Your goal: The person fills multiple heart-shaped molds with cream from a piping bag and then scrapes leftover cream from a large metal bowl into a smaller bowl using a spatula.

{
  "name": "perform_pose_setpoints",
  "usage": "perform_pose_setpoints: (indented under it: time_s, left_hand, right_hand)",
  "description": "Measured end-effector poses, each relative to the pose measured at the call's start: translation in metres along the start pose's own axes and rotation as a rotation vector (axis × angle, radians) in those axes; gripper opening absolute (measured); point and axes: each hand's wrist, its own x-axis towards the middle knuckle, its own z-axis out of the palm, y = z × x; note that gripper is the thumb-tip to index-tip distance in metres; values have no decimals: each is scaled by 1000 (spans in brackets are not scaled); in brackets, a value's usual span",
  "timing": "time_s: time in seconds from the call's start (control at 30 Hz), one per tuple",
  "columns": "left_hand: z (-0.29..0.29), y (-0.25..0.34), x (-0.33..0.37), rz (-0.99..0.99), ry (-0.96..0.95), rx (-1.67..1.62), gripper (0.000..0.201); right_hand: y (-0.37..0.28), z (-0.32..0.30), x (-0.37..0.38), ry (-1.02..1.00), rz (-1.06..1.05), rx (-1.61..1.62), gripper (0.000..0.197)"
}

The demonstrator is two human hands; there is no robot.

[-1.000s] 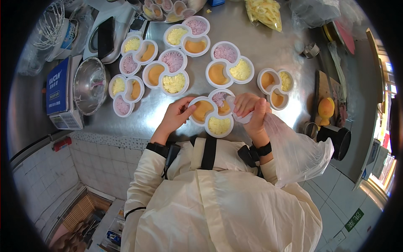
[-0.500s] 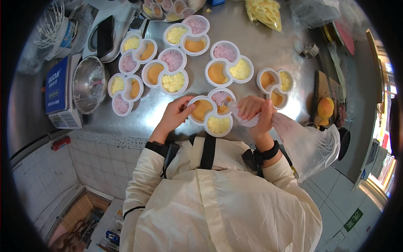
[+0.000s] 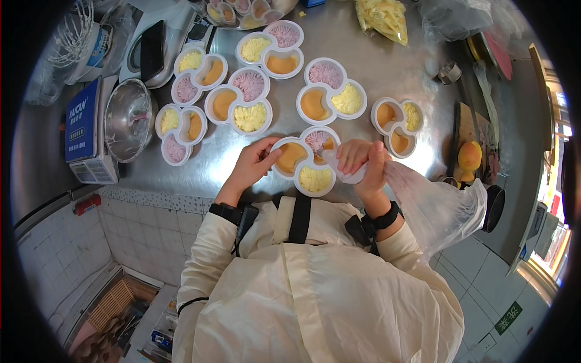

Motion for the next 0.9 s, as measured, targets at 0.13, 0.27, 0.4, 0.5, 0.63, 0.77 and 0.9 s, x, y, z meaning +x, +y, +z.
perform_pose_setpoints:
  time_s: [0.13,0.27,0.4,0.5,0.63,0.77,0.9]
  left_hand:
    - [0,0,0,7,-1,9,26]
    - [0,-1,0,2,-5,-2,27]
    - [-1,0,0,-14,-3,-6,27]
    - [-1,-2,1,-3,-2,-5,27]
    - [-2,-1,0,10,-5,0,26]
    - [-1,-2,0,8,1,-23,26]
    - [0,-3,0,5,4,-3,26]
  right_hand:
    - [-3,1,0,-27,13,23,61]
    - [-5,2,-1,41,42,-22,59]
    - [-8,3,2,92,-20,-102,58]
    - [-11,3,2,96,7,-94,57]
    - [-11,7,3,93,128,-66,56]
    - [-11,10,4,111,177,-68,57]
    - [-9,10,4,110,199,-26,57]
